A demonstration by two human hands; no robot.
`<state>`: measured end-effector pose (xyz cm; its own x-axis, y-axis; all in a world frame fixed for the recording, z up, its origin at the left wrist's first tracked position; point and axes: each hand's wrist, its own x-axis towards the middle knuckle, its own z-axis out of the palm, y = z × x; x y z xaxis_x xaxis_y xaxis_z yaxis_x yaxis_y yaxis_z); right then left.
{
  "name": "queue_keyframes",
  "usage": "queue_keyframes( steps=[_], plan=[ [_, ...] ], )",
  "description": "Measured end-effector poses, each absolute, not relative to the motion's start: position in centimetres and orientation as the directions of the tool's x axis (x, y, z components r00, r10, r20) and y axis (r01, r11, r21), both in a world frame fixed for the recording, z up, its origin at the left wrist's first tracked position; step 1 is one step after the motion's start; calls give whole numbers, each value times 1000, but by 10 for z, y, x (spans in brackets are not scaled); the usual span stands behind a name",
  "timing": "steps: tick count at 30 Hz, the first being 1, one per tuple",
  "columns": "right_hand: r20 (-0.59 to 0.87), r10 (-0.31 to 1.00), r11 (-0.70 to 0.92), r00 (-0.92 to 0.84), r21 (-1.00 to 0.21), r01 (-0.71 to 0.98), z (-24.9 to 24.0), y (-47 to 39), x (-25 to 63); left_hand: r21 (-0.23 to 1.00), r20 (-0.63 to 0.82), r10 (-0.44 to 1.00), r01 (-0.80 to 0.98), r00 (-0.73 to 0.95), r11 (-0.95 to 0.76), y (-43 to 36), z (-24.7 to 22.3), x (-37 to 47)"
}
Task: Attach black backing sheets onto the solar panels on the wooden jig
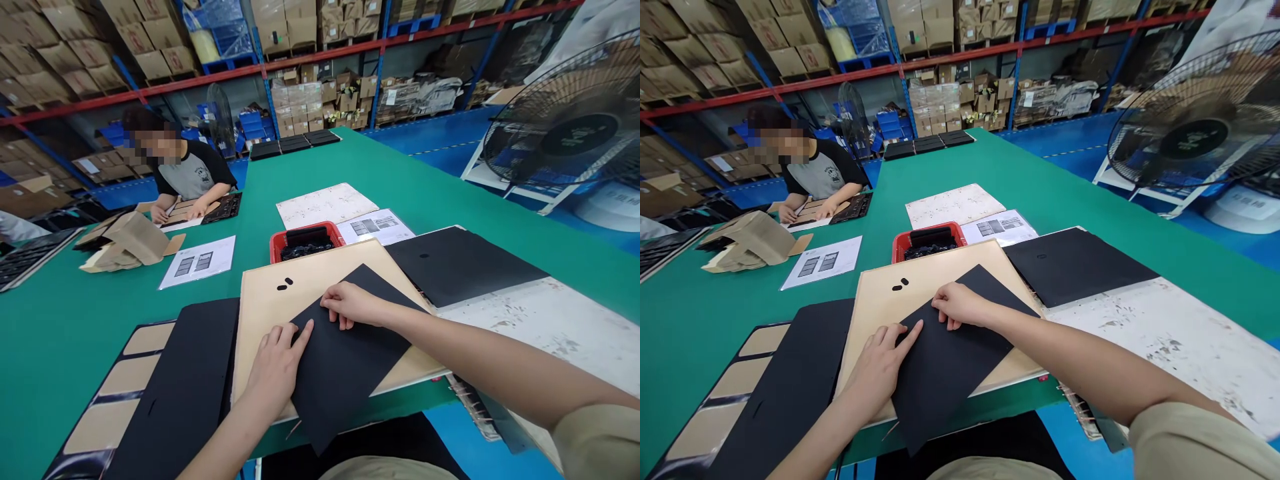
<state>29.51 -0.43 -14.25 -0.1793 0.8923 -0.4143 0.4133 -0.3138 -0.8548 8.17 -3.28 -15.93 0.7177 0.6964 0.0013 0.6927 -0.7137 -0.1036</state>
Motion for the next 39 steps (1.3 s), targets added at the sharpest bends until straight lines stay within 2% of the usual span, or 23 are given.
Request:
queue_keyframes(
  steps=[3,4,6,8,10,12,15,19,21,24,26,28,31,36,38,39],
  plan=[
    [-394,902,-279,-178,-845,456,-142,-7,297,-195,-2,688,675,725,-712,-34,-158,85],
    [-358,915,-228,-183,-837,498,-142,-10,297,-197,2,685,672,728,-714,-34,-158,84],
    [-212,950,-16,-229,-766,643,-142,-21,297,-163,18,682,675,731,-720,-37,-161,80],
    [-65,936,253,-346,-560,789,-144,-36,293,-109,45,684,684,729,-722,-41,-164,75],
    [-16,897,415,-441,-311,855,-147,-49,286,-78,60,691,693,721,-717,-43,-167,73],
    [-6,881,469,-474,-134,873,-148,-54,280,-79,41,703,704,710,-706,-42,-167,76],
    [35,881,473,-472,-25,881,-147,-42,280,-68,-8,739,737,673,-672,-32,-161,84],
    [24,895,446,-445,-67,893,-143,-25,290,74,-56,783,785,619,-615,-18,-151,91],
    [63,902,432,-428,-105,896,-145,-39,291,156,-120,766,774,632,-614,-17,-149,89],
    [132,837,546,-531,-147,825,-153,-88,286,229,-211,709,740,672,-633,-21,-151,83],
    [122,768,640,-629,-180,747,-159,-124,283,244,-230,695,732,681,-636,-22,-155,80],
    [86,772,631,-629,-215,745,-163,-146,288,249,-230,688,725,688,-642,-22,-157,79],
    [16,874,475,-486,-246,845,-166,-148,319,253,-256,680,727,687,-639,-20,-156,79],
    [-79,995,49,-68,-225,973,-164,-113,403,244,-307,689,754,657,-610,-19,-152,80],
    [-67,994,-100,84,-299,949,-160,-103,426,252,-293,686,746,665,-616,-19,-152,81],
    [-55,987,-159,150,-386,909,-158,-99,434,256,-292,683,743,669,-618,-18,-151,82]
  ],
)
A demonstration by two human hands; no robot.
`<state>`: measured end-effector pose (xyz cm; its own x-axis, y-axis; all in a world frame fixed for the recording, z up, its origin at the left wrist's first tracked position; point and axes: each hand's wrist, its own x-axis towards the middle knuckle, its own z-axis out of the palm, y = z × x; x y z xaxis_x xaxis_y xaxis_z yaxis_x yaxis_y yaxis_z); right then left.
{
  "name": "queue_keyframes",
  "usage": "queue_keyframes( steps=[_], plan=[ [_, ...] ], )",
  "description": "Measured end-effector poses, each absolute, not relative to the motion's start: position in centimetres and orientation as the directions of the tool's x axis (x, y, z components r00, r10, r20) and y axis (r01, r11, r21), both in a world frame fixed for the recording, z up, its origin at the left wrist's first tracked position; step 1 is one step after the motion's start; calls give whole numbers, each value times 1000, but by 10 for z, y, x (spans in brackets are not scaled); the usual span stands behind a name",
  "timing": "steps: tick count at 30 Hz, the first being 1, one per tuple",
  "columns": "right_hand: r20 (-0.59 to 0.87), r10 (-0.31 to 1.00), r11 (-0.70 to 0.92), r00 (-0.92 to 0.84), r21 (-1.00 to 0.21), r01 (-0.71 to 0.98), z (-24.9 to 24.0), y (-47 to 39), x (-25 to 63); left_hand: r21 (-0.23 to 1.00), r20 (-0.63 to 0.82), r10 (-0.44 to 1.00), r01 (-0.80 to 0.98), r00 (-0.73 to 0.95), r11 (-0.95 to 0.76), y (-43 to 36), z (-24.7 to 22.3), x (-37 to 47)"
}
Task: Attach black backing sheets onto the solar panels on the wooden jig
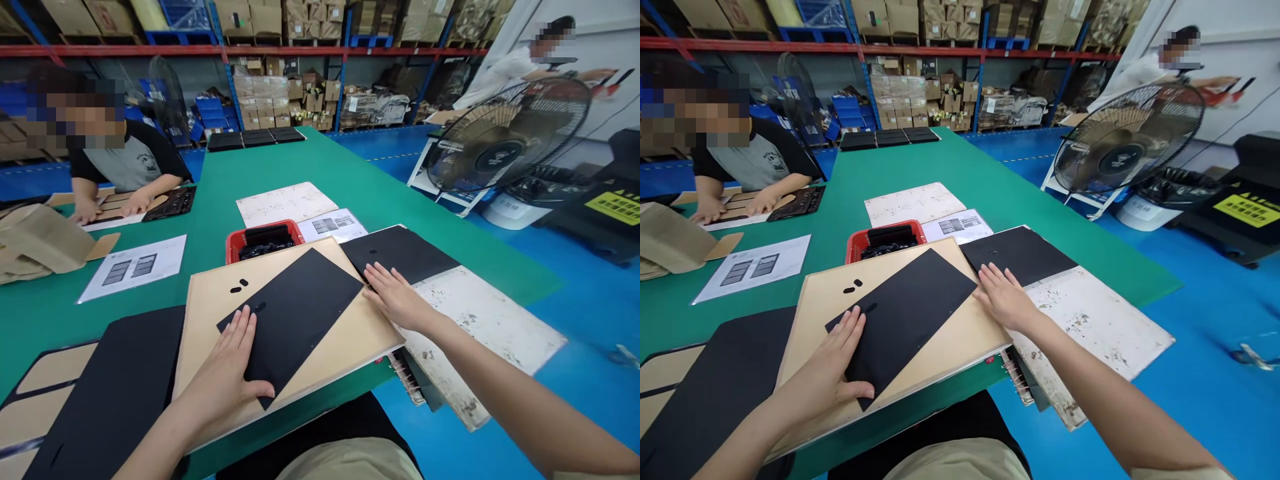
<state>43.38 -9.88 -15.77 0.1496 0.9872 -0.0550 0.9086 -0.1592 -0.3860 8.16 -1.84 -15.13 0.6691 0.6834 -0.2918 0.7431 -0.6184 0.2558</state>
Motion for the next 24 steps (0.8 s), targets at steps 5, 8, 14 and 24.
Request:
queue_keyframes(
  steps=[5,8,14,24],
  plan=[
    [-183,852,-365,490,-880,306,-156,-85,444,259,-337,649,730,682,-632,-11,-146,101],
    [-276,802,-388,529,-915,110,-164,-82,446,275,-334,624,707,706,-652,-6,-140,121],
    [-333,684,-308,649,-938,-156,-171,-90,481,352,-326,568,655,756,-669,-6,-133,146],
    [-411,347,-409,843,-875,-258,-158,-134,628,416,-89,575,555,813,-720,-15,-165,96]
  ],
)
